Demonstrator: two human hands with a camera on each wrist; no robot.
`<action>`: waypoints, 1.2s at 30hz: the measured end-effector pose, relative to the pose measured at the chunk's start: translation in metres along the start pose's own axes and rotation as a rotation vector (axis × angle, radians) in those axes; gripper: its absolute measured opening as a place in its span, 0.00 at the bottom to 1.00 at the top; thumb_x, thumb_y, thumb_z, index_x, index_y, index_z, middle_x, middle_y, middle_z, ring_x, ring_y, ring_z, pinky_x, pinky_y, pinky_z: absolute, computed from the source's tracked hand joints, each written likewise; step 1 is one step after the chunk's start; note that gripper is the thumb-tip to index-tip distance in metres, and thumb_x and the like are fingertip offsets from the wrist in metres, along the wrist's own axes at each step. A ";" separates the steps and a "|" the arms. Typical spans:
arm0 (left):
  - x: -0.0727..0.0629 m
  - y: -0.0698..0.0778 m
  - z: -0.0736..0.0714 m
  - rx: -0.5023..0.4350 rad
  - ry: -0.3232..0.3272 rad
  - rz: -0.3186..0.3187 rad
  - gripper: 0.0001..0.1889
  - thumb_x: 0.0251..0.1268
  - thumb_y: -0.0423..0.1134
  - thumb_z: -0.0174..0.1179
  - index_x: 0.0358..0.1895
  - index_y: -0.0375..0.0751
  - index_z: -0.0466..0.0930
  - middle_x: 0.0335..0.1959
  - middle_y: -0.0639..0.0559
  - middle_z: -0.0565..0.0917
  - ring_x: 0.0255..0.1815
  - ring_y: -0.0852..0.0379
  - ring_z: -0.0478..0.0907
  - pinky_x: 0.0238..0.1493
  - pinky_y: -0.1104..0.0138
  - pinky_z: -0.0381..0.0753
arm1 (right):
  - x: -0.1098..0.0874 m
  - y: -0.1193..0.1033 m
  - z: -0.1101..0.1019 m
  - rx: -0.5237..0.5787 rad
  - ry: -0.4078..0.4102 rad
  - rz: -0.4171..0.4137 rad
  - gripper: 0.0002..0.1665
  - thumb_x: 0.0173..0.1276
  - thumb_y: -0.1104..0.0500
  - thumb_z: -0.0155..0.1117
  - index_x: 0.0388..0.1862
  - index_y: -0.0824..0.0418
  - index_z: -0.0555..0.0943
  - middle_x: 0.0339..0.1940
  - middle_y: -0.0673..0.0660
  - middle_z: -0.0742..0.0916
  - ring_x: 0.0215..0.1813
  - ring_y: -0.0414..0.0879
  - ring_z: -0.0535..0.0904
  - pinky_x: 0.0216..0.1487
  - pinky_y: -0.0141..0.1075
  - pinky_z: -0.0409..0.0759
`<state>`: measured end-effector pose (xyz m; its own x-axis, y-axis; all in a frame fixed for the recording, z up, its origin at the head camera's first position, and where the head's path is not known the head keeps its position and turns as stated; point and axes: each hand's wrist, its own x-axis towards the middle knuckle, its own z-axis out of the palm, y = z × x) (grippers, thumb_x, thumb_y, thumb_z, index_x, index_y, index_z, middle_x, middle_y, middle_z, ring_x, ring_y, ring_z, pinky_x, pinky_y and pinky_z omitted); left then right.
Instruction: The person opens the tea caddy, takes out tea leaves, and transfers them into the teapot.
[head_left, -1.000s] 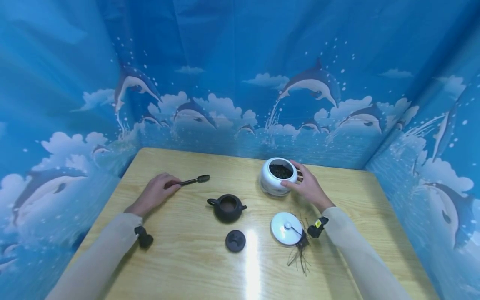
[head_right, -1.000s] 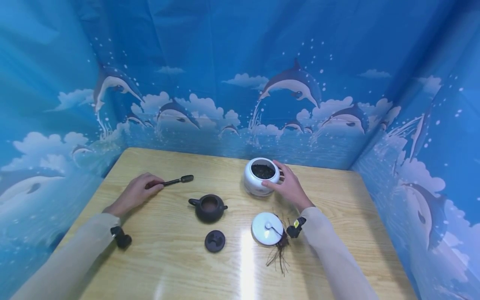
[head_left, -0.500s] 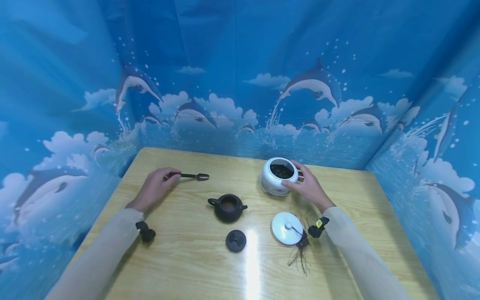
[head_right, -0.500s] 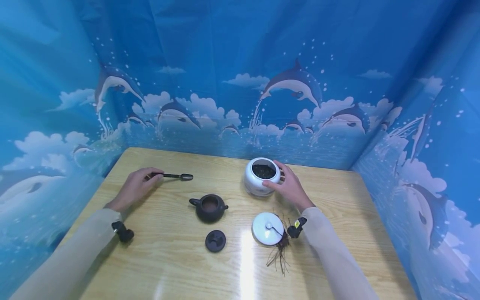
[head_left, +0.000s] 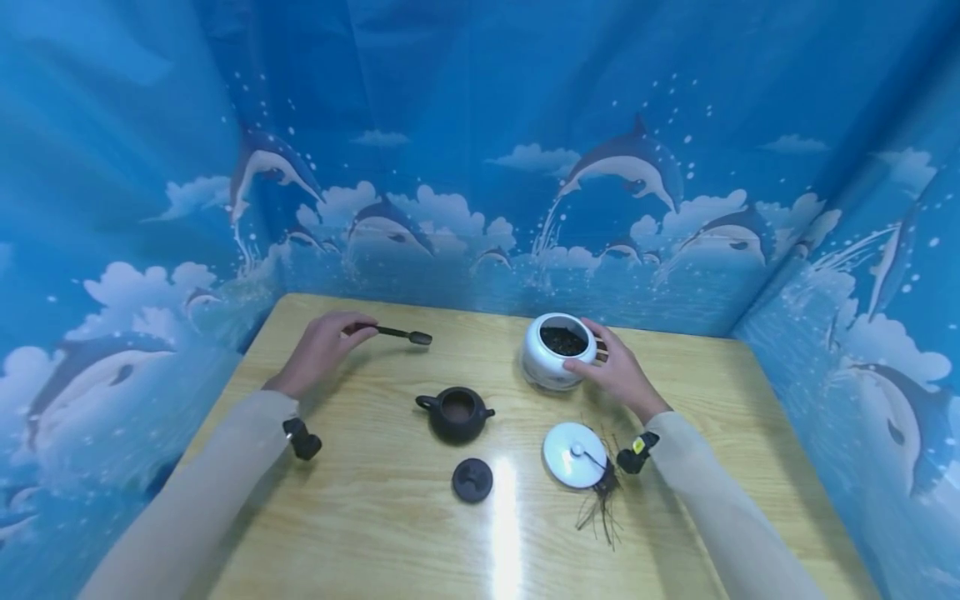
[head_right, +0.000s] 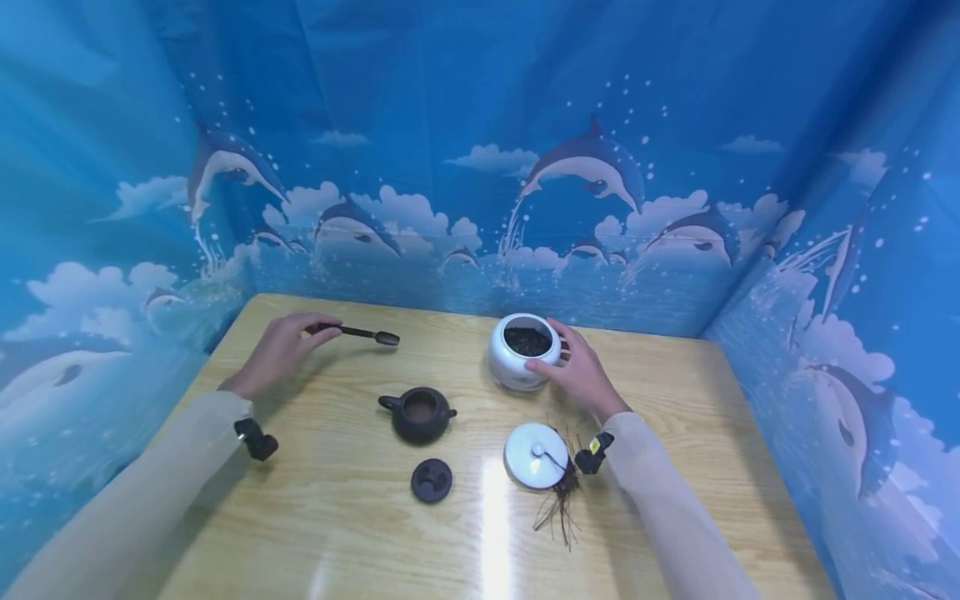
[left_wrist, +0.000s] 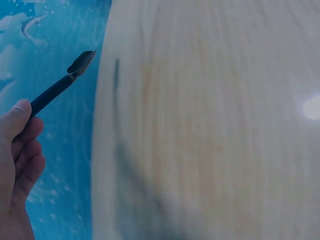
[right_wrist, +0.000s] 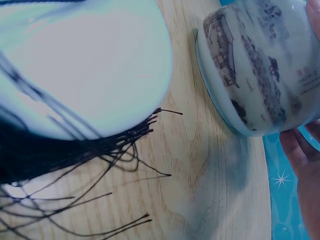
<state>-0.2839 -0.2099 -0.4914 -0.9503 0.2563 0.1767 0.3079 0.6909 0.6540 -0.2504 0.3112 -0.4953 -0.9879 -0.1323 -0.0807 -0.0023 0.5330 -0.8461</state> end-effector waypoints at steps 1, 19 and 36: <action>0.003 0.004 -0.001 0.004 -0.004 0.008 0.22 0.84 0.54 0.61 0.67 0.44 0.87 0.62 0.44 0.89 0.61 0.42 0.85 0.62 0.42 0.84 | 0.000 0.000 0.000 0.001 -0.001 -0.002 0.65 0.67 0.34 0.80 0.92 0.48 0.54 0.90 0.63 0.63 0.85 0.67 0.66 0.83 0.62 0.69; 0.056 0.084 0.014 0.035 0.029 0.283 0.15 0.82 0.46 0.65 0.61 0.44 0.90 0.54 0.46 0.91 0.52 0.49 0.84 0.55 0.48 0.85 | -0.001 -0.001 -0.002 -0.002 -0.001 -0.016 0.64 0.69 0.36 0.79 0.92 0.49 0.53 0.90 0.64 0.63 0.86 0.68 0.64 0.84 0.62 0.68; 0.088 0.162 0.044 0.045 -0.027 0.426 0.17 0.81 0.47 0.66 0.63 0.45 0.89 0.51 0.51 0.91 0.51 0.55 0.83 0.51 0.59 0.85 | -0.002 -0.003 0.002 -0.009 0.004 -0.008 0.64 0.68 0.35 0.79 0.92 0.49 0.53 0.90 0.63 0.62 0.85 0.68 0.65 0.82 0.62 0.69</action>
<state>-0.3151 -0.0456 -0.4025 -0.7367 0.5418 0.4046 0.6746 0.5483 0.4942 -0.2480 0.3083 -0.4935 -0.9884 -0.1337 -0.0717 -0.0119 0.5392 -0.8421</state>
